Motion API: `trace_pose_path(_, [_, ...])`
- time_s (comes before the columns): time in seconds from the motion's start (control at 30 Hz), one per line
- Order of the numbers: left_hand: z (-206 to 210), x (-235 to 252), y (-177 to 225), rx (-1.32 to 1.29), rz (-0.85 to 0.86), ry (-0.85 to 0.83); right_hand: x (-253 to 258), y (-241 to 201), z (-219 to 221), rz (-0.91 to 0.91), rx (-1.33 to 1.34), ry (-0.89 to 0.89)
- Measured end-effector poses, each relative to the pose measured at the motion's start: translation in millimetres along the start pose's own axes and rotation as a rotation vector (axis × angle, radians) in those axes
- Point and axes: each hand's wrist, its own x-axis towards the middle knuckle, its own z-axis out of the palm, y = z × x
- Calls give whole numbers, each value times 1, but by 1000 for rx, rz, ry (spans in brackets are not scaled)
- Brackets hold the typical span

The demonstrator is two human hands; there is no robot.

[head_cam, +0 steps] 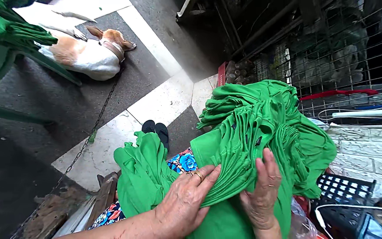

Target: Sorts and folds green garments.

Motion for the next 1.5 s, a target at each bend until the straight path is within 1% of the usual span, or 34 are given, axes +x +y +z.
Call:
trace_pose_path(0.03, [0, 0, -1, 6, 12, 3, 4, -3, 0, -41, -6, -44])
trace_pose_path(0.1, [-1, 1, -3, 25, 47, 16, 19, -11, -3, -136, 30, -200])
trace_pose_path(0.17, [-3, 2, -6, 9, 104, 35, 41, -18, -3, -236, 149, -381])
trace_pose_path(0.23, [-14, 6, -18, -155, 121, -6, 64, -19, 2, -311, 312, -544])
trace_pose_path(0.27, [-24, 10, -30, -288, 81, -74, 74, -17, 7, -332, 372, -598])
trace_pose_path(0.3, [-35, 14, -48, -391, 12, -172, 82, -14, 13, -352, 408, -640])
trace_pose_path(0.33, [-45, 16, -72, -418, -79, -288, 90, -10, 19, -356, 435, -693])
trace_pose_path(0.4, [-53, 8, -127, -374, -322, -581, 103, -3, 29, -337, 459, -762])
trace_pose_path(0.43, [-52, -1, -149, -349, -480, -716, 109, 0, 32, -320, 460, -762])
trace_pose_path(0.47, [-50, -8, -164, -337, -625, -806, 117, 3, 31, -291, 466, -764])
trace_pose_path(0.5, [-52, -12, -169, -308, -707, -840, 127, 8, 26, -260, 468, -766])
trace_pose_path(0.53, [-58, -13, -169, -256, -712, -831, 135, 13, 19, -225, 472, -758])
trace_pose_path(0.57, [-69, -10, -164, -215, -673, -791, 141, 21, 9, -187, 473, -734])
trace_pose_path(0.6, [-81, -4, -163, -182, -592, -704, 146, 30, -4, -138, 462, -694])
trace_pose_path(0.67, [-107, 13, -162, -89, -347, -451, 151, 44, -37, 23, 414, -629])
trace_pose_path(0.7, [-116, 21, -163, -12, -189, -296, 149, 48, -49, 105, 389, -587])
trace_pose_path(0.73, [-120, 30, -166, 63, -76, -169, 144, 52, -52, 168, 346, -540])
trace_pose_path(0.77, [-121, 37, -168, 139, -28, -80, 138, 57, -48, 218, 315, -516])
trace_pose_path(0.8, [-119, 42, -170, 200, -45, -14, 132, 60, -37, 266, 299, -528])
trace_pose_path(0.83, [-117, 42, -171, 229, -124, 24, 129, 61, -22, 327, 266, -574])
trace_pose_path(0.87, [-114, 37, -168, 218, -245, 60, 124, 61, -8, 388, 207, -621])
trace_pose_path(0.9, [-109, 30, -165, 173, -386, 106, 122, 61, 1, 436, 160, -647])
trace_pose_path(0.97, [-92, 4, -159, 29, -654, 160, 121, 59, 2, 458, 134, -645])
trace_pose_path(1.0, [-82, -11, -154, -88, -772, 140, 120, 57, -1, 452, 149, -633])
trace_pose_path(1.07, [-63, -27, -140, -374, -997, 20, 118, 56, -8, 430, 171, -610])
trace_pose_path(1.13, [-45, -26, -124, -636, -1191, -55, 120, 55, -12, 428, 163, -612])
trace_pose_path(1.17, [-40, -23, -117, -720, -1270, -107, 120, 55, -11, 426, 151, -620])
trace_pose_path(1.23, [-30, -17, -108, -790, -1366, -187, 123, 52, -10, 428, 119, -651])
trace_pose_path(1.27, [-26, -12, -108, -813, -1403, -183, 124, 51, -8, 422, 101, -676])
trace_pose_path(1.33, [-15, 2, -121, -899, -1495, -84, 131, 44, -6, 395, 47, -764])
trace_pose_path(1.4, [-5, 16, -140, -1020, -1597, 21, 140, 31, -5, 370, -54, -900])
trace_pose_path(1.43, [-1, 21, -148, -1061, -1639, 39, 145, 25, -4, 353, -107, -960])
trace_pose_path(1.47, [2, 26, -154, -1117, -1665, 43, 148, 21, -3, 319, -130, -985])
trace_pose_path(1.5, [2, 30, -156, -1173, -1672, 53, 149, 21, -4, 274, -107, -961])
